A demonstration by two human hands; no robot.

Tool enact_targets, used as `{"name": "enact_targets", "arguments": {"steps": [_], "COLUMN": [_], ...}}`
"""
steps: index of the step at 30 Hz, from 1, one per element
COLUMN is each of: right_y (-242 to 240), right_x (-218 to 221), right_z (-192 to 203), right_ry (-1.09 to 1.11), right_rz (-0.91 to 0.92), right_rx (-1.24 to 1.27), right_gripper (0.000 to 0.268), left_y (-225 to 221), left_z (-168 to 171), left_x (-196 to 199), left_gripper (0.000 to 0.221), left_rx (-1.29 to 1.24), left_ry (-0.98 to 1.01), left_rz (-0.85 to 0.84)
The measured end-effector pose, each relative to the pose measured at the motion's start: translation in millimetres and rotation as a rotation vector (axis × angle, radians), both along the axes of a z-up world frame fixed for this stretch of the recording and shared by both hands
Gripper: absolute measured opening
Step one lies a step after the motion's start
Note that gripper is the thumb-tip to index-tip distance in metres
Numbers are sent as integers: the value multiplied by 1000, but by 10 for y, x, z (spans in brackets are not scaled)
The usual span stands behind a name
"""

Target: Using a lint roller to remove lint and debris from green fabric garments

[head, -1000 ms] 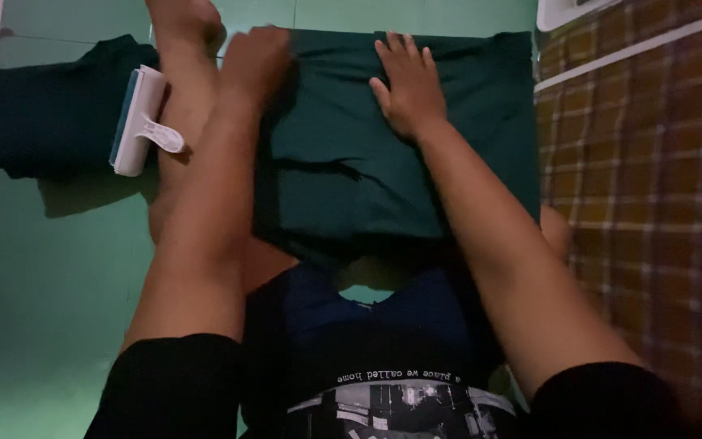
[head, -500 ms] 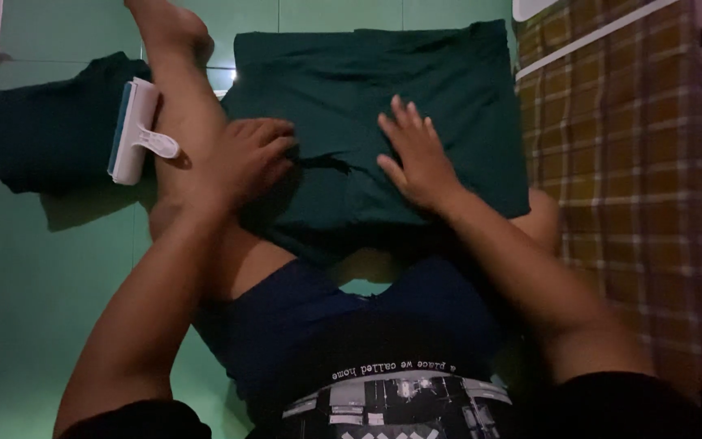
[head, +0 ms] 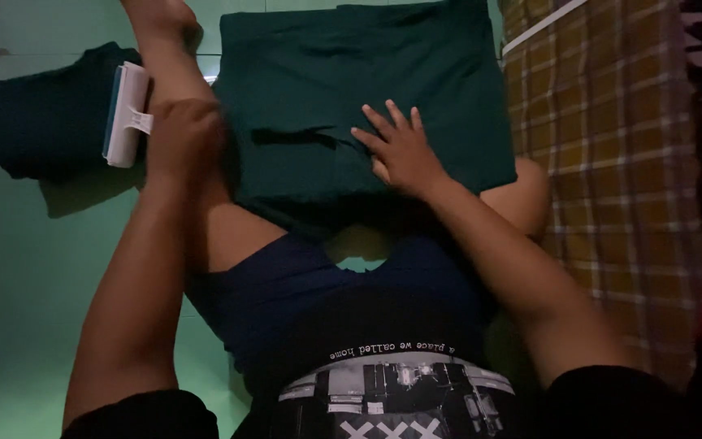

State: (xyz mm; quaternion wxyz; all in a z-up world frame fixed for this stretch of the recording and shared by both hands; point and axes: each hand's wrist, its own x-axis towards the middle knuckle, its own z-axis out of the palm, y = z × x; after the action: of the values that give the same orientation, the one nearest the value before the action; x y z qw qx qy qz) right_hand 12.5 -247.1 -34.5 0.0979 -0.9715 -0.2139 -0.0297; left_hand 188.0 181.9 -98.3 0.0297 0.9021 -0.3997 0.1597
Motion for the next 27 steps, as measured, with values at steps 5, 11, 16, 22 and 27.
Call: {"name": "enact_targets", "arguments": {"steps": [5,11,16,22,27], "right_y": [18,51,57,88,85], "right_x": [53,47,-1,-24,-16], "right_z": [81,171,229,273,170], "right_ry": [40,83,72,130,39], "right_rz": [-41,-26,-62,-94,-89], "right_rx": [171,150,317,307,309], "right_gripper": [47,46,39,14,20], "left_y": [293,404,159,230,643], "left_z": [710,776,1026,1106,792], "left_x": [-299,-339,-438,-306,-11], "left_gripper": [33,61,63,32,32], "left_rx": [-229,-529,-367,-237,-748], "left_ry": [60,418,506,597,150], "left_rz": [329,584,382,687,422]}}
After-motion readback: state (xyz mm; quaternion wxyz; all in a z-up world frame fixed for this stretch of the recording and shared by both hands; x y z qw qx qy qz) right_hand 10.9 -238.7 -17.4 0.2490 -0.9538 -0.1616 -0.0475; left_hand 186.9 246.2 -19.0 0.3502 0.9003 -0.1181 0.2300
